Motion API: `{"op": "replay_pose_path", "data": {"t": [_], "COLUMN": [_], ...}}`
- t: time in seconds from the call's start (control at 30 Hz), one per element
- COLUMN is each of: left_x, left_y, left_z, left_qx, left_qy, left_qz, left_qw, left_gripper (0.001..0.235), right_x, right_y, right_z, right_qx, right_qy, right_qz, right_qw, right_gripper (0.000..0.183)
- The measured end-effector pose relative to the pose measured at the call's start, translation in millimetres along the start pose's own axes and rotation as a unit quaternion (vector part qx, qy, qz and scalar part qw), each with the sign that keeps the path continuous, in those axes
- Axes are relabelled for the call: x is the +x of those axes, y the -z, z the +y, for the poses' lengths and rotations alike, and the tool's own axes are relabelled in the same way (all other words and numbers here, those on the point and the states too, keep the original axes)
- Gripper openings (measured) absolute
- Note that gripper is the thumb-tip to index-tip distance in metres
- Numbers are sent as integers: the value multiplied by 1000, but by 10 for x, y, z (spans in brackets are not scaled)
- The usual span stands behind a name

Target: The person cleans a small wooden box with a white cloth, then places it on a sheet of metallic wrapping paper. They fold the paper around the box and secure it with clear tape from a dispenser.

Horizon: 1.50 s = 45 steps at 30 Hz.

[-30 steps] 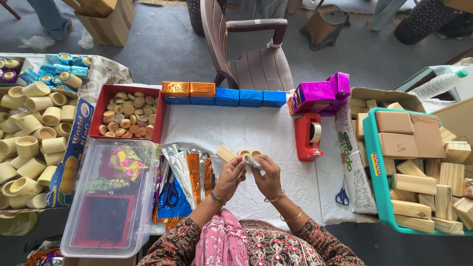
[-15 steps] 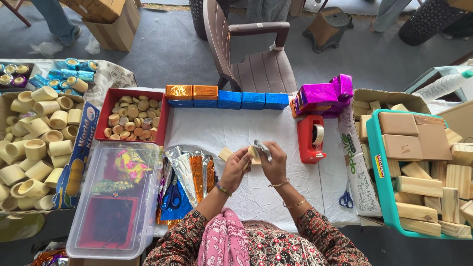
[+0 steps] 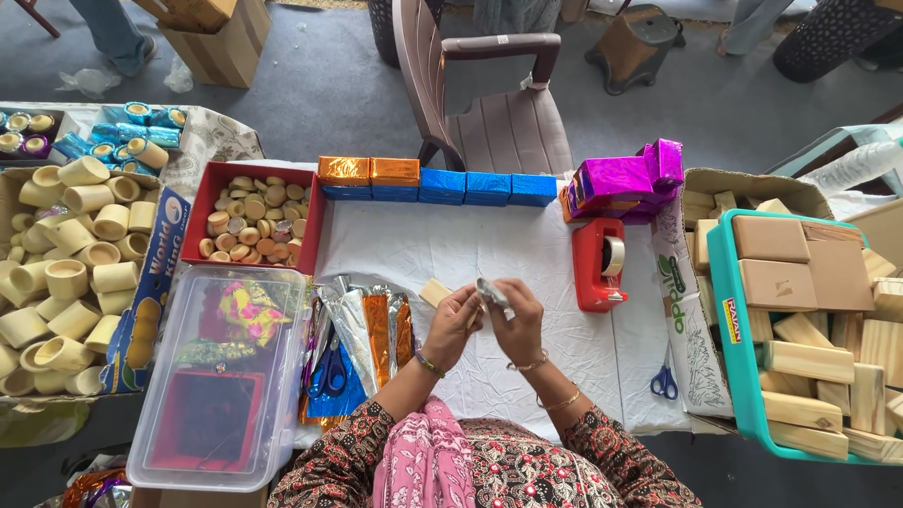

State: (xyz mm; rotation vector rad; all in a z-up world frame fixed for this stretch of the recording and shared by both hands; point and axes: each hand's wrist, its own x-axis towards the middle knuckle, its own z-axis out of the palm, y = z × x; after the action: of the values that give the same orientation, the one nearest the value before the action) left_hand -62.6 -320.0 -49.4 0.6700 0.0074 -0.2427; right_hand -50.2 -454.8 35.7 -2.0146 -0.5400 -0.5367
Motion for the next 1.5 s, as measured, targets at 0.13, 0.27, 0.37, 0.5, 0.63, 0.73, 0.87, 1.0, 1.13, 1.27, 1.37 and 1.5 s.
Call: {"op": "replay_pose_path", "data": {"t": [0.13, 0.27, 0.37, 0.5, 0.63, 0.73, 0.87, 1.0, 1.13, 1.27, 1.37, 1.5], "left_x": [-44, 23, 24, 45, 14, 22, 25, 0, -8, -49, -75, -14], "left_y": [-199, -119, -108, -167, -236, -100, -22, -73, -272, -296, -270, -137], "left_z": [125, 37, -119, -24, 70, -124, -170, -192, -33, 3, -54, -98], "left_qx": [30, 4, -6, 11, 9, -23, -24, 7, 12, 7, 14, -7], "left_qy": [29, 6, 8, -5, 12, -20, -7, -10, -5, -21, -40, -52], "left_qz": [33, 35, 26, 52, 75, 31, 20, 3, 50, 51, 44, 53], "left_qw": [999, 999, 1000, 999, 997, 999, 999, 1000, 999, 998, 998, 997], "left_gripper": [39, 38, 37, 37, 35, 27, 22, 20, 20, 15, 11, 9], "right_x": [45, 2, 30, -32, -94, -23, -2, 39, 20, 22, -19, -70], "right_y": [4, -2, 36, 80, 52, 48, 89, 153, 191, 199, 195, 182], "right_z": [32, 22, 12, 81, -32, -123, 1, -12, -6, 35, 145, 156], "right_qx": [-7, 11, -1, -24, -17, 20, 93, 55, -6, -7, -25, -32], "right_qy": [-39, -59, -52, -88, -59, -41, -85, -92, -55, -3, -13, -17], "right_qz": [16, 15, 19, 20, 0, -8, -35, -18, 25, 7, 1, 12], "right_qw": [999, 998, 998, 996, 998, 999, 991, 994, 998, 1000, 1000, 999], "right_gripper": [16, 18, 17, 18, 21, 20, 16, 16, 18, 25, 28, 28]}}
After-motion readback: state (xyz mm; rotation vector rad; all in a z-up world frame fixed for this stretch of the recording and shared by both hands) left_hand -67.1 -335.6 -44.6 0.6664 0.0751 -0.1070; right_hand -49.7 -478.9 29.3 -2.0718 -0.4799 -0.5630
